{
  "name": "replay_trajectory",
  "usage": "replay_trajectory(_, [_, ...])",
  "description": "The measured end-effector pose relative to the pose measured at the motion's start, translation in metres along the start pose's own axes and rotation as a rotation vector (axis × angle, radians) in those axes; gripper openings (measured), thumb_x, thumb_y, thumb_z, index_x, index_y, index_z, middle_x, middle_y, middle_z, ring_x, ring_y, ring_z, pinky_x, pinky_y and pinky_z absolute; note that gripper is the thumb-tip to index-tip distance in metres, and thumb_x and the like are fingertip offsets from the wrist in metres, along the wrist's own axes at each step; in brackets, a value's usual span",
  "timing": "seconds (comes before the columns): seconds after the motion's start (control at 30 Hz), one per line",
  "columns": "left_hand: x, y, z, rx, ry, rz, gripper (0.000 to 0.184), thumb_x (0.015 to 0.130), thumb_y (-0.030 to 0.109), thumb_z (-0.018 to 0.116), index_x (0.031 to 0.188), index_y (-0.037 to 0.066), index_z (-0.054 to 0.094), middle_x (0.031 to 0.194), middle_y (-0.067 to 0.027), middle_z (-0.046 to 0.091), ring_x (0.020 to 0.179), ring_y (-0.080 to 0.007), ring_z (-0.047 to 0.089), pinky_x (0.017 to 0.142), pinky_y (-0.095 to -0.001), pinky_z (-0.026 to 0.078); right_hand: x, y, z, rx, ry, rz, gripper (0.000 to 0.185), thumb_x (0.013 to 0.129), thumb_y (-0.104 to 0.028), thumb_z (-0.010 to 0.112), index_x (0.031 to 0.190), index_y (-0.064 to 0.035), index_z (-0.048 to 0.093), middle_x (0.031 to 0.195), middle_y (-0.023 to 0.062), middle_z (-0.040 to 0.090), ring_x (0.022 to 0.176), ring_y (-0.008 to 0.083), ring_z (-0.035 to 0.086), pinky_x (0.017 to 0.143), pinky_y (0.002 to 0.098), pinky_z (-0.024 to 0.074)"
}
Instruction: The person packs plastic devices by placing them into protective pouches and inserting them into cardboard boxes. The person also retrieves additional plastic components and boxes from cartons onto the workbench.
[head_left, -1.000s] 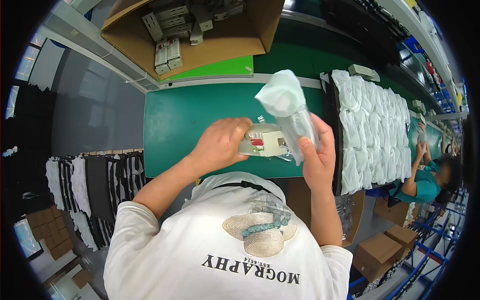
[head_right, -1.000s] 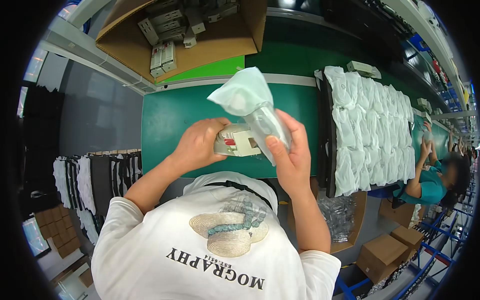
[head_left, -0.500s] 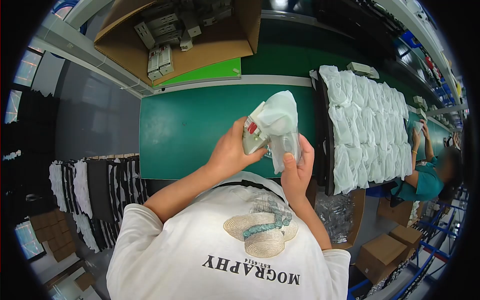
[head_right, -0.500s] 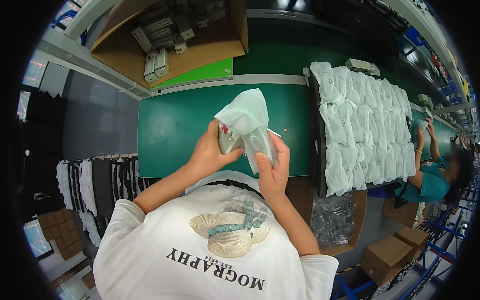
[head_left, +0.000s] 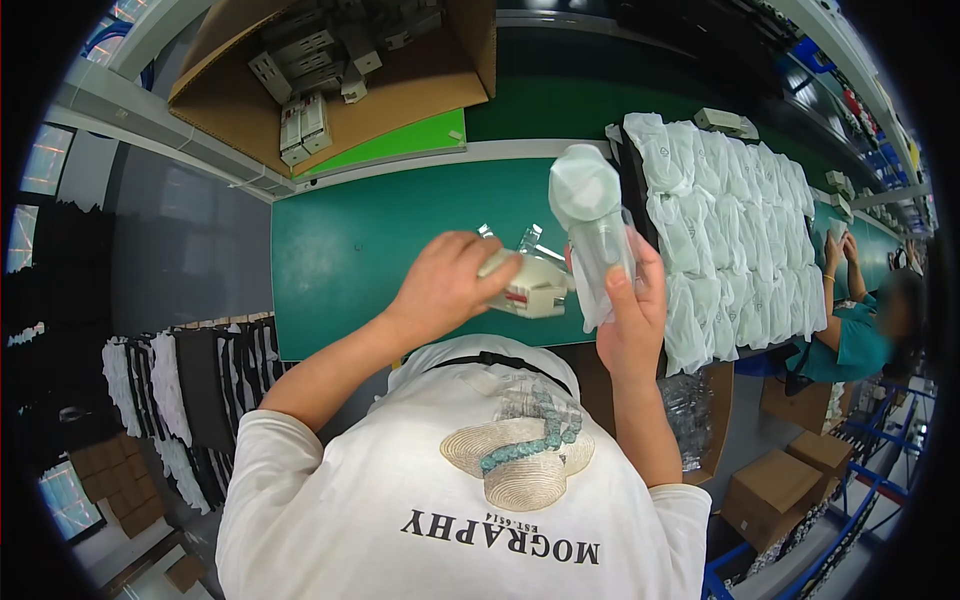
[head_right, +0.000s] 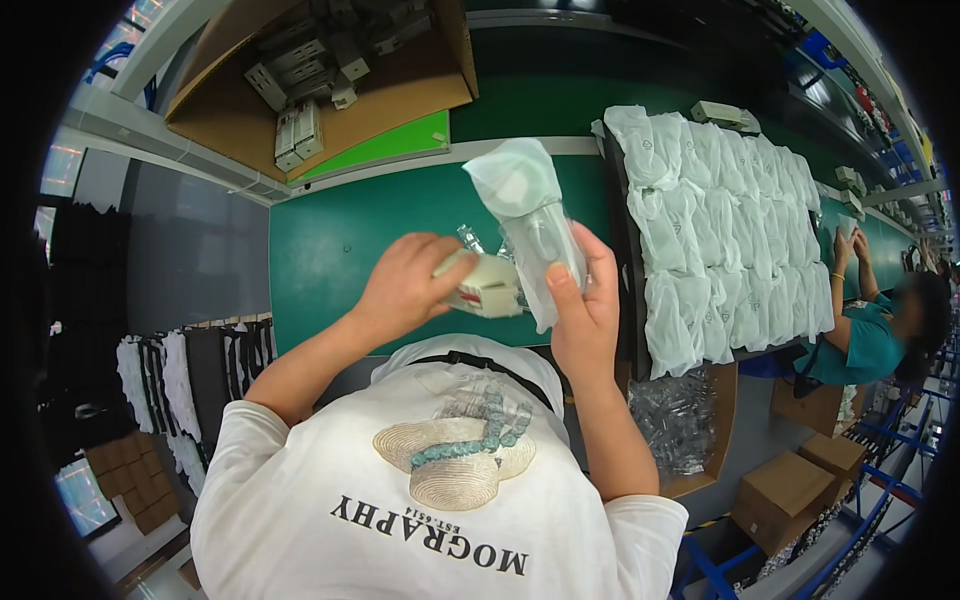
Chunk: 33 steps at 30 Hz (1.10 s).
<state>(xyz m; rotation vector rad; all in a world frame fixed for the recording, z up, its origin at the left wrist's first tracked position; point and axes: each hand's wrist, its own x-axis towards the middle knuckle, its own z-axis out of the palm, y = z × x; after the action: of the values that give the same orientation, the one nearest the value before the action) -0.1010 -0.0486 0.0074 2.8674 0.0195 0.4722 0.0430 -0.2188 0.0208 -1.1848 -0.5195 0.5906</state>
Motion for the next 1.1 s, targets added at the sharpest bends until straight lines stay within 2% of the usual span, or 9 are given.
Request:
replay_trajectory(0.17, [-0.008, 0.010, 0.008, -0.110, -0.071, -0.065, 0.075, 0.054, 0.013, 0.082, 0.122, 0.011, 0.050, 0.114, -0.0121, 0.054, 0.101, -0.0317, 0.056, 0.086, -0.0423, 0.046, -0.003, -0.004, 0.001, 0.106, -0.068, 0.072, 0.046, 0.093, -0.014, 0.055, 0.132, 0.0024, 0.038, 0.127, 0.0170, 0.051, 0.110, 0.0263, 0.058, 0.096, 0.0396, 0.0456])
replay_trajectory(0.3, [-0.008, 0.002, 0.013, -0.154, 0.057, -0.255, 0.077, 0.056, 0.015, 0.082, 0.125, 0.012, 0.048, 0.114, -0.0121, 0.054, 0.102, -0.0311, 0.056, 0.086, -0.0423, 0.046, -0.008, -0.008, -0.004, 0.165, -0.034, 0.076, 0.047, 0.093, -0.015, 0.055, 0.133, 0.0027, 0.037, 0.126, 0.0177, 0.052, 0.109, 0.0264, 0.059, 0.095, 0.0398, 0.0464])
replay_trajectory(0.43, [-0.008, 0.011, 0.010, -0.190, -0.014, -0.196, 0.079, 0.056, 0.016, 0.082, 0.127, 0.012, 0.047, 0.115, -0.0122, 0.054, 0.102, -0.0304, 0.056, 0.086, -0.0418, 0.046, -0.008, 0.012, -0.003, 0.031, -0.008, 0.076, 0.047, 0.093, -0.015, 0.055, 0.133, 0.0026, 0.037, 0.126, 0.0182, 0.052, 0.108, 0.0266, 0.059, 0.094, 0.0399, 0.0469])
replay_trajectory(0.6, [-0.008, 0.015, 0.010, -0.184, -0.090, -0.119, 0.078, 0.059, 0.020, 0.081, 0.128, 0.012, 0.046, 0.115, -0.0129, 0.054, 0.101, -0.0306, 0.057, 0.084, -0.0406, 0.047, -0.003, 0.009, -0.004, 0.082, -0.007, 0.110, 0.047, 0.092, -0.015, 0.057, 0.132, 0.0022, 0.039, 0.125, 0.0160, 0.052, 0.109, 0.0246, 0.058, 0.096, 0.0387, 0.0449])
replay_trajectory(0.7, [-0.009, 0.017, 0.010, -0.213, -0.167, -0.066, 0.077, 0.062, 0.024, 0.080, 0.129, 0.012, 0.045, 0.114, -0.0132, 0.054, 0.101, -0.0309, 0.057, 0.084, -0.0400, 0.047, 0.000, 0.014, -0.007, -0.211, -0.100, 0.079, 0.048, 0.091, -0.016, 0.059, 0.131, 0.0017, 0.040, 0.123, 0.0140, 0.052, 0.109, 0.0233, 0.057, 0.095, 0.0376, 0.0460])
replay_trajectory(0.8, [-0.007, 0.026, 0.012, -0.272, -0.429, 0.230, 0.071, 0.064, 0.034, 0.078, 0.125, 0.011, 0.051, 0.110, -0.0117, 0.054, 0.098, -0.0316, 0.056, 0.085, -0.0413, 0.046, -0.006, 0.032, 0.002, -0.197, -0.225, 0.169, 0.049, 0.091, -0.017, 0.059, 0.132, 0.0016, 0.040, 0.122, 0.0136, 0.053, 0.108, 0.0226, 0.057, 0.092, 0.0368, 0.0484])
replay_trajectory(0.83, [-0.008, 0.026, 0.013, -0.279, -0.439, 0.235, 0.071, 0.064, 0.034, 0.078, 0.125, 0.011, 0.051, 0.110, -0.0117, 0.054, 0.098, -0.0316, 0.056, 0.085, -0.0413, 0.046, -0.007, 0.036, 0.003, -0.193, -0.289, 0.200, 0.049, 0.091, -0.017, 0.060, 0.132, 0.0015, 0.040, 0.121, 0.0133, 0.053, 0.107, 0.0222, 0.057, 0.090, 0.0364, 0.0495])
replay_trajectory(1.0, [-0.021, 0.019, 0.019, -0.450, -0.420, -0.030, 0.071, 0.067, 0.039, 0.077, 0.125, 0.009, 0.050, 0.106, -0.0122, 0.053, 0.096, -0.0317, 0.056, 0.084, -0.0413, 0.047, 0.004, 0.021, -0.009, 0.096, -0.093, 0.261, 0.048, 0.091, -0.017, 0.058, 0.132, 0.0011, 0.040, 0.119, 0.0143, 0.054, 0.100, 0.0229, 0.060, 0.083, 0.0357, 0.0526])
replay_trajectory(1.1, [-0.030, 0.012, 0.021, -0.587, -0.358, -0.144, 0.070, 0.071, 0.041, 0.076, 0.126, 0.008, 0.048, 0.104, -0.0121, 0.053, 0.094, -0.0314, 0.057, 0.083, -0.0407, 0.047, 0.013, -0.008, -0.029, 0.165, 0.045, 0.133, 0.048, 0.091, -0.018, 0.058, 0.131, 0.0021, 0.040, 0.114, 0.0155, 0.056, 0.089, 0.0233, 0.062, 0.078, 0.0354, 0.0537])
